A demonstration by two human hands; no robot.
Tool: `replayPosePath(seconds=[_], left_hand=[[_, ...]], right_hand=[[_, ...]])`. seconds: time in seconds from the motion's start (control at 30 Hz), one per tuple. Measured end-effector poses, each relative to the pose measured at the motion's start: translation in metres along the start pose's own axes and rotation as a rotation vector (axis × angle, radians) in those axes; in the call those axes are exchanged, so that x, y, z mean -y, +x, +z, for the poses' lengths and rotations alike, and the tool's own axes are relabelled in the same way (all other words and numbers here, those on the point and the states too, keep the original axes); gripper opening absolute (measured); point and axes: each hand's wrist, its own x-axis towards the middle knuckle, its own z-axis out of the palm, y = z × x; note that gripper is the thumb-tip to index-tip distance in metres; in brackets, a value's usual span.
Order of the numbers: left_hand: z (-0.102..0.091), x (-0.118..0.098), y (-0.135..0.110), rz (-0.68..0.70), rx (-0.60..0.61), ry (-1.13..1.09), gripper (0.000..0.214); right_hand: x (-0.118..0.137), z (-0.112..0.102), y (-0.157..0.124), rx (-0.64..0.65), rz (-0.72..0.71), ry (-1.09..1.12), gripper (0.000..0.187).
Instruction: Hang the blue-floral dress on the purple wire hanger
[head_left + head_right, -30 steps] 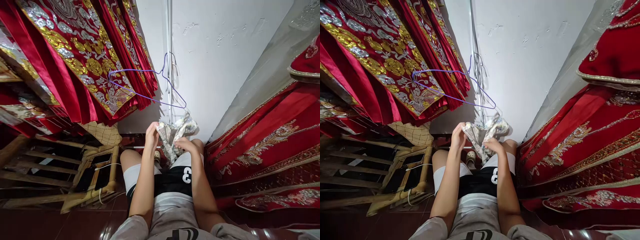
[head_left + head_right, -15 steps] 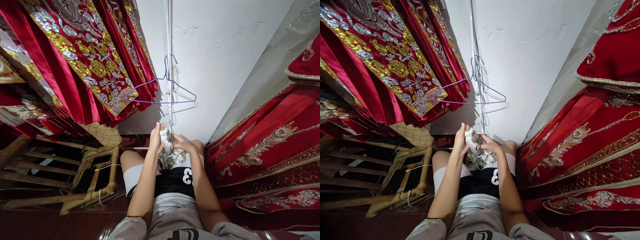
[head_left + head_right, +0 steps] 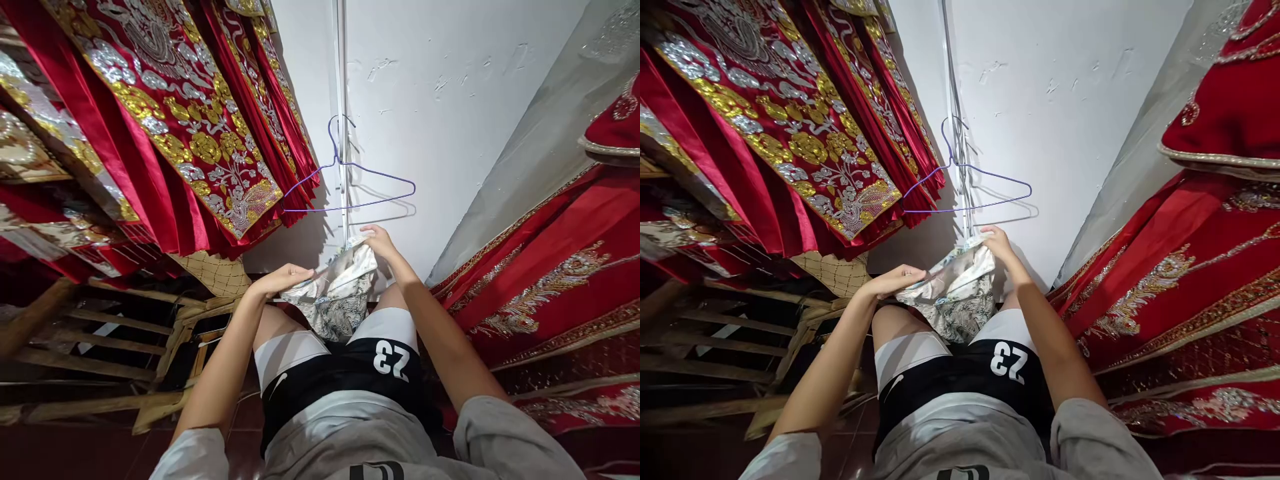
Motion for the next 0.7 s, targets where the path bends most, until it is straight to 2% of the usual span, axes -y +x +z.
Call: replayPosePath(seconds=[0.1, 0.17, 0.23, 0.33, 0.43, 0.53, 0.7], left_hand=[[-0.007, 0.009, 0.002, -0.028, 0.013, -0.071, 0.042], [-0.007, 0.018, 0.008, -0.078, -0.083, -0.172, 0.04], [-0.009, 0.026, 0.019, -0.1, -0.218, -0.376, 0.038], [-0.017, 0.029, 0.039, -0.079, -0.371, -0.715, 0.032], [-0.03, 0.022, 0.062, -0.077, -0.412, -0.935, 0.021], [-0.042, 0.013, 0.084, -0.098, -0.423, -1.041, 0.015], [-0.05, 0.009, 0.11, -0.139, -0.461, -1.072, 0.014]], right_hand=[[0.03, 0.011, 0.009, 0.138, 0.048, 0.144, 0.045], [0.042, 0.02, 0.012, 0.205, 0.048, 0.256, 0.054], [0.047, 0.028, 0.014, 0.219, 0.0, 0.389, 0.064], [0.049, 0.033, 0.017, 0.197, -0.114, 0.52, 0.062], [0.05, 0.031, 0.019, 0.162, -0.16, 0.515, 0.056], [0.055, 0.023, 0.014, 0.15, -0.186, 0.467, 0.053], [0.071, 0.006, 0.006, 0.276, -0.208, 0.323, 0.053]])
